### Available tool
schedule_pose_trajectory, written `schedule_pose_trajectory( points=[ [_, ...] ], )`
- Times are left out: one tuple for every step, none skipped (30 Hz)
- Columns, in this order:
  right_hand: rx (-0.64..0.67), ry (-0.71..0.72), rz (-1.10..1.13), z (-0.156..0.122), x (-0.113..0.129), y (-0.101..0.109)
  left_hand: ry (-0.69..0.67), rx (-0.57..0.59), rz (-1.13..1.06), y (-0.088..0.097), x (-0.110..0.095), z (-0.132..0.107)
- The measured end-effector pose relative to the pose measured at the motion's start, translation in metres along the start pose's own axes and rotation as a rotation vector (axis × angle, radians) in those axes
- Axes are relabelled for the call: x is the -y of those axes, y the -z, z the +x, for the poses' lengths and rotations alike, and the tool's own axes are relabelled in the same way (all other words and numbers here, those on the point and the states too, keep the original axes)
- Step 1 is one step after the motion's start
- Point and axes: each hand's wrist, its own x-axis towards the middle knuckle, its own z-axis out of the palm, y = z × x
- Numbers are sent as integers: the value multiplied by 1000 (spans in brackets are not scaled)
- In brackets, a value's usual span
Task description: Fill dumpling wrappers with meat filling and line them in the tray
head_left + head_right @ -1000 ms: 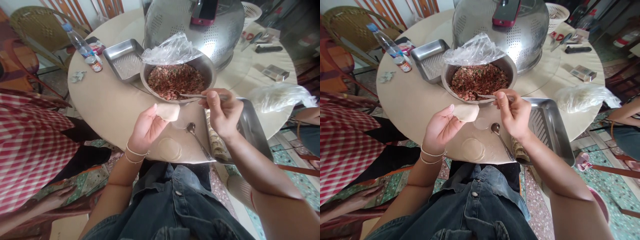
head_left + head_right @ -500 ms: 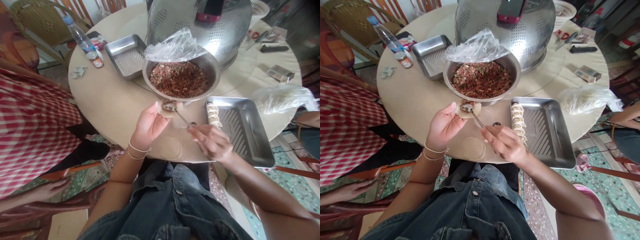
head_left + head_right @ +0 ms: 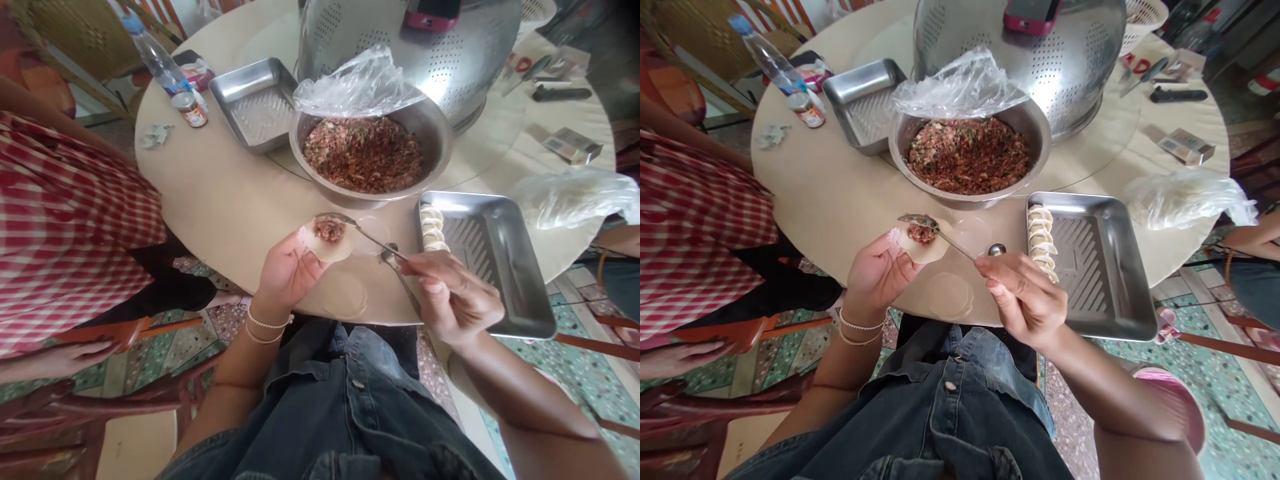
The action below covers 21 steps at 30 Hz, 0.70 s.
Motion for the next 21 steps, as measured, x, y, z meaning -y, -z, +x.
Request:
schedule_pose_trajectory(
  points=[
    [-15, -10, 10, -2, 1, 0, 2, -13, 4, 2, 1, -2],
    [-11, -16, 22, -3, 1, 0, 2, -24, 11, 4, 2, -3],
    [14, -20, 35, -5, 1, 0, 6, -30, 21, 5, 2, -5],
    [52, -18, 47, -7, 1, 0, 8, -34, 31, 7, 3, -6],
    [92, -15, 58, -8, 0, 1, 9, -38, 40, 9, 4, -8],
    [121, -15, 67, -9, -1, 1, 11, -44, 47, 12, 5, -9],
    [133, -19, 71, -9, -1, 2, 10, -52, 51, 14, 6, -11],
    [130, -25, 70, -9, -2, 2, 8, -60, 53, 16, 7, -12],
    [126, -27, 70, -9, -2, 3, 13, -70, 53, 19, 8, -14],
    [144, -23, 80, -8, -2, 3, 24, -84, 49, 22, 9, -15],
    [186, -11, 100, -7, -2, 3, 42, -99, 43, 24, 10, -16],
    [243, 6, 124, -6, -2, 3, 57, -118, 33, 27, 11, -17],
    [301, 28, 147, -6, -1, 2, 70, -140, 21, 29, 11, -18],
    [341, 47, 160, -6, 0, 1, 78, -166, 7, 32, 12, -19],
    [347, 57, 157, -6, 0, 0, 75, -197, -9, 35, 12, -20],
    [321, 57, 135, -7, 1, 0, 65, -229, -22, 38, 12, -21],
    [272, 46, 100, -7, 2, -1, 56, -260, -34, 40, 12, -21],
    [218, 27, 60, -8, 2, -3, 43, -288, -46, 43, 12, -21],
    [166, 9, 18, -8, 2, -4, 28, -309, -55, 45, 11, -22],
    [127, -8, -27, -8, 3, -7, 9, -322, -64, 46, 11, -22],
    [107, -24, -77, -7, 3, -9, -14, -327, -72, 48, 10, -22]
  ],
)
